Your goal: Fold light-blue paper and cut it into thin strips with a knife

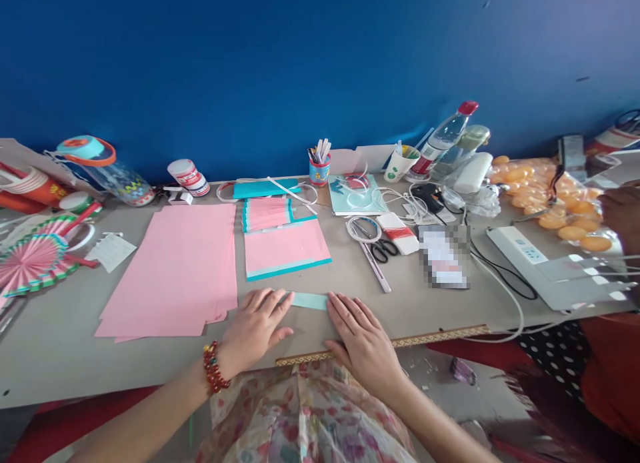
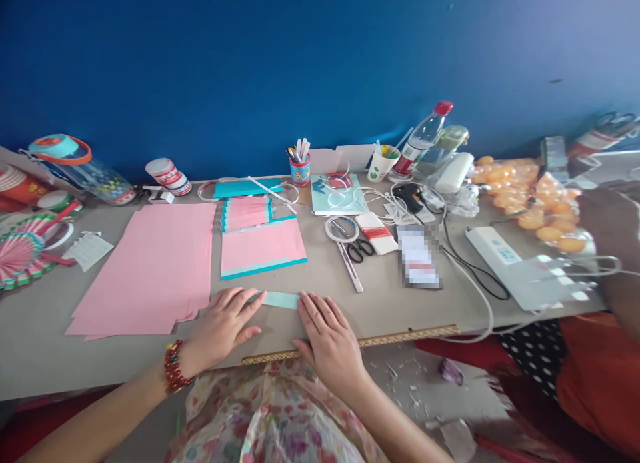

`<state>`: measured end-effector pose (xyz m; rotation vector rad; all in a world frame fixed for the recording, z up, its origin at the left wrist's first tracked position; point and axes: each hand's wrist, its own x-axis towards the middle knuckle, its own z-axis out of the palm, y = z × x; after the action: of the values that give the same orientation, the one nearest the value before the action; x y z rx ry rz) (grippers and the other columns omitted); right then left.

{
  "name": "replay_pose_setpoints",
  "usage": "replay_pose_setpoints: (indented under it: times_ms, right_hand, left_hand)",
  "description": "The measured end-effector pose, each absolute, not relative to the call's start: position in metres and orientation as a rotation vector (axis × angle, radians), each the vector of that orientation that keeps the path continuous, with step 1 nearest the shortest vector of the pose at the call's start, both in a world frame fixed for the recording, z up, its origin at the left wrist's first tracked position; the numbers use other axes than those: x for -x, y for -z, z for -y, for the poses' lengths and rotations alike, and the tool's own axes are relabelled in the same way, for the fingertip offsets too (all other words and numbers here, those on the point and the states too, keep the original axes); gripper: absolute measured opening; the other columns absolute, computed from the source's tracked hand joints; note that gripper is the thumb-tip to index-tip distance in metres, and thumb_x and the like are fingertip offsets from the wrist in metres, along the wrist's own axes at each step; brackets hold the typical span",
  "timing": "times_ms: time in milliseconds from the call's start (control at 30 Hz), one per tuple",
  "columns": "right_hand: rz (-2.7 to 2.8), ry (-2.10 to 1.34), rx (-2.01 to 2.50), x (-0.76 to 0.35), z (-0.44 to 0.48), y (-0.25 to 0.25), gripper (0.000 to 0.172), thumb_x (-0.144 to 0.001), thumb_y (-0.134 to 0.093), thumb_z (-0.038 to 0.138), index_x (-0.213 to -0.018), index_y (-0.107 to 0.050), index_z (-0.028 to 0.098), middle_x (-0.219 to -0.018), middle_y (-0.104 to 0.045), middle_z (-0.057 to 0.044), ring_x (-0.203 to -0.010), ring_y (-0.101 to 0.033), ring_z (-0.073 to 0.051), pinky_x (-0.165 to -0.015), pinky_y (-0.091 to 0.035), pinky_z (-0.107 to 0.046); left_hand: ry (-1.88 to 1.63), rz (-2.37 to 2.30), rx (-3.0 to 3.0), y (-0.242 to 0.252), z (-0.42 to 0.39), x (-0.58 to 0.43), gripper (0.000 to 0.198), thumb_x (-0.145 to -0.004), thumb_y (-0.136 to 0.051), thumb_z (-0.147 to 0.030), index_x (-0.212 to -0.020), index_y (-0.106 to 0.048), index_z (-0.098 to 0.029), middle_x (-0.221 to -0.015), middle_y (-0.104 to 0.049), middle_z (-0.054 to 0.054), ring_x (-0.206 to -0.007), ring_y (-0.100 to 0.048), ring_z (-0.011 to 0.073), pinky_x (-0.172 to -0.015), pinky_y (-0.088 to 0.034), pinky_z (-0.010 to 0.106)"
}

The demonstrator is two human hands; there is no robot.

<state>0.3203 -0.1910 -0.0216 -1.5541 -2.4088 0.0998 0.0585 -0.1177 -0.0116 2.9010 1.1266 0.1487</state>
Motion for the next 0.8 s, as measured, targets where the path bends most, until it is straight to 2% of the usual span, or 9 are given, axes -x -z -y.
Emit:
replay_pose_setpoints:
  times_ms: [167, 267, 400, 500, 633, 800]
  right_hand:
    - [2.47, -0.059, 1.53, -0.325, 0.19, 0.024, 0.068, -0.095, -0.054, 0.04, -0.154, -0.03, 0.014, -0.156, -0.035, -0.01, -0.141, -0.037, -0.029, -0.114, -0.038, -0.05]
    - [2.473, -0.027, 1.51, -0.325, 0.19, 0.027, 0.069, -0.095, -0.054, 0.039, -0.154, -0.028, 0.014, -0.156, -0.036, -0.01, -0.141, -0.037, -0.029, -0.113, -0.039, -0.051]
    - [2.451, -0.006, 1.501, -0.325, 0.19, 0.029, 0.064, -0.096, -0.052, 0.037, -0.153, -0.032, 0.015, -0.154, -0.04, -0.01, -0.139, -0.04, -0.029, -0.111, -0.04, -0.05]
    - [2.41, -0.036, 1.506, -0.324, 0.187, 0.026, 0.053, -0.098, -0.05, 0.032, -0.147, -0.041, 0.017, -0.15, -0.046, -0.01, -0.135, -0.045, -0.029, -0.109, -0.041, -0.05]
    - [2.304, -0.125, 1.512, -0.323, 0.176, 0.018, 0.033, -0.099, -0.045, 0.024, -0.13, -0.058, 0.022, -0.137, -0.06, -0.007, -0.122, -0.055, -0.027, -0.102, -0.045, -0.047]
    - [2.288, -0.26, 1.529, -0.322, 0.154, 0.005, 0.028, -0.095, -0.054, 0.02, -0.122, -0.061, 0.021, -0.122, -0.065, -0.01, -0.107, -0.059, -0.027, -0.089, -0.05, -0.043]
  left_hand:
    - [-0.143, -1.296, -2.897, 0.013, 0.129, -0.023, 0.065, -0.097, -0.048, -0.05, -0.152, -0.033, -0.019, -0.155, -0.039, 0.011, -0.133, -0.041, 0.0332, -0.11, -0.032, 0.05]
    - [-0.179, -1.385, -2.845, 0.013, 0.135, -0.018, 0.062, -0.097, -0.048, -0.048, -0.151, -0.034, -0.019, -0.154, -0.039, 0.012, -0.132, -0.043, 0.0335, -0.109, -0.035, 0.05]
    - [-0.429, -1.479, -2.7, 0.015, 0.132, -0.025, 0.049, -0.1, -0.047, -0.036, -0.143, -0.04, -0.015, -0.14, -0.052, 0.016, -0.125, -0.05, 0.0299, -0.103, -0.042, 0.047]
    - [-0.563, -1.438, -2.61, 0.013, 0.125, -0.035, 0.038, -0.101, -0.046, -0.032, -0.136, -0.044, -0.017, -0.127, -0.059, 0.013, -0.118, -0.054, 0.0261, -0.099, -0.045, 0.043]
    - [-0.478, -1.287, -2.597, 0.01, 0.115, -0.049, 0.018, -0.1, -0.046, -0.023, -0.115, -0.056, -0.021, -0.112, -0.061, 0.007, -0.106, -0.058, 0.0224, -0.091, -0.049, 0.039]
    - [-0.505, -1.258, -2.57, 0.013, 0.112, -0.053, 0.012, -0.097, -0.048, -0.016, -0.103, -0.057, -0.02, -0.108, -0.059, 0.006, -0.105, -0.056, 0.022, -0.089, -0.05, 0.039]
